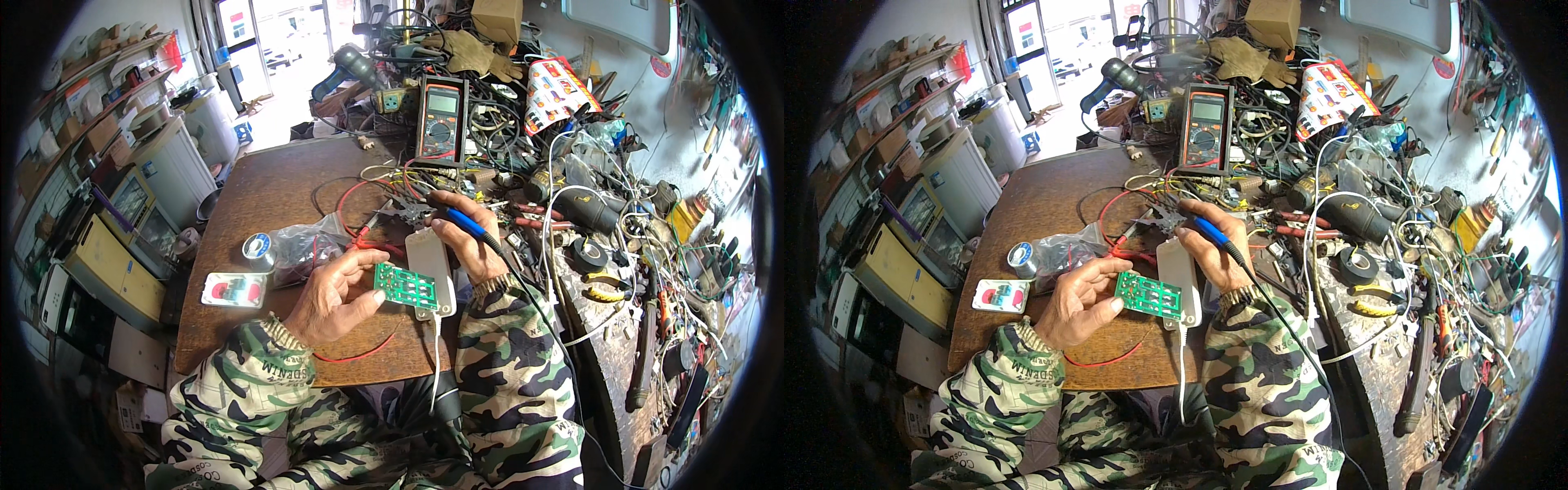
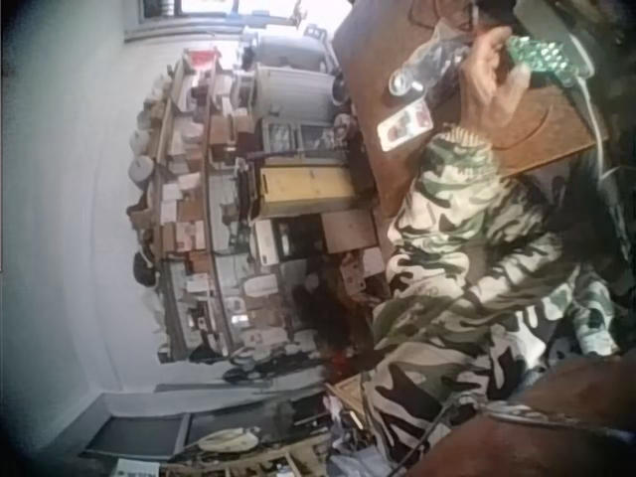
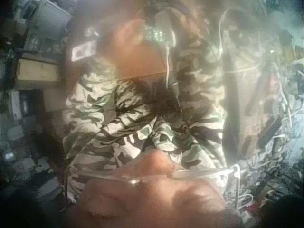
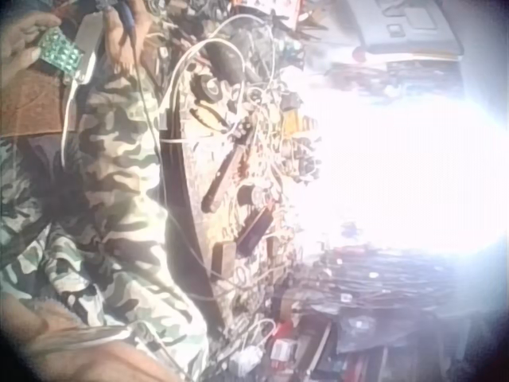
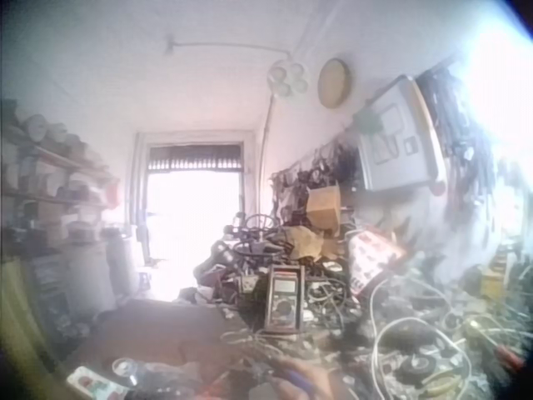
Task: The person solders a small green circuit board using a soldering iron and solder wire. They repeatedly apply heat and solder to various points on the board while holding it steady with the other hand.
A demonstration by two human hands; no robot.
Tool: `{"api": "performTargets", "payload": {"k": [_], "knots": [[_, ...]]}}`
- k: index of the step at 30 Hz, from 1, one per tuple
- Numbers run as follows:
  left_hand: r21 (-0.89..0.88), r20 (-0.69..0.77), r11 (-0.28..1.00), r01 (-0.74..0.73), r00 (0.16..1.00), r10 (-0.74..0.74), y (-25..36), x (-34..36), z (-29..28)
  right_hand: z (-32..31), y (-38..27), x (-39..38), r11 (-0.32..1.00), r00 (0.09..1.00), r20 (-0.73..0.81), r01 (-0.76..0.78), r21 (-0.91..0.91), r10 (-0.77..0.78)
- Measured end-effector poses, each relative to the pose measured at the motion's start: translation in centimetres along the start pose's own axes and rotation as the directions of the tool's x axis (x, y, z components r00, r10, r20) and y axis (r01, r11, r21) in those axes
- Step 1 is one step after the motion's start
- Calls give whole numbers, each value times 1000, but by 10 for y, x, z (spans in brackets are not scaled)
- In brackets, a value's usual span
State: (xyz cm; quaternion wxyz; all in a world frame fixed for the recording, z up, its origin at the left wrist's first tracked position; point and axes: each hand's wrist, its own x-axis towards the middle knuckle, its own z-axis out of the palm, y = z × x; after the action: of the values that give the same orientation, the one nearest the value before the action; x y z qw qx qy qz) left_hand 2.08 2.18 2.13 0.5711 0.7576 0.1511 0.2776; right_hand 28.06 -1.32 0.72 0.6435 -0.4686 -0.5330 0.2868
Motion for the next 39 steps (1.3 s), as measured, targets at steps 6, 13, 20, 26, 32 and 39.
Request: {"api": "performTargets", "payload": {"k": [6, 13, 20, 26, 32, 39], "knots": [[-53, 29, 996, 72, 997, -71, 4, -1, 2, -1, -1, -1, 1000, 1000, 2, 14, -16, -14], [13, 58, 996, 92, 994, -93, 5, 0, 2, -2, -5, -2, 998, 998, 24, 51, -25, -50], [85, 32, 994, 65, 997, -68, 2, -1, 3, 0, 0, 0, 999, 1000, 7, 23, -31, -23], [142, 10, 989, 37, 999, -39, 2, 0, 4, -2, 0, 0, 999, 999, 10, 34, -16, -34], [193, 10, 981, 11, 1000, -13, 3, -1, 4, -1, 0, 0, 1000, 1000, 8, 24, -14, -24], [188, 12, 982, -7, 1000, 5, 2, 0, 4, -1, 4, 1, 1000, 999, -20, 28, 2, -28]]}}
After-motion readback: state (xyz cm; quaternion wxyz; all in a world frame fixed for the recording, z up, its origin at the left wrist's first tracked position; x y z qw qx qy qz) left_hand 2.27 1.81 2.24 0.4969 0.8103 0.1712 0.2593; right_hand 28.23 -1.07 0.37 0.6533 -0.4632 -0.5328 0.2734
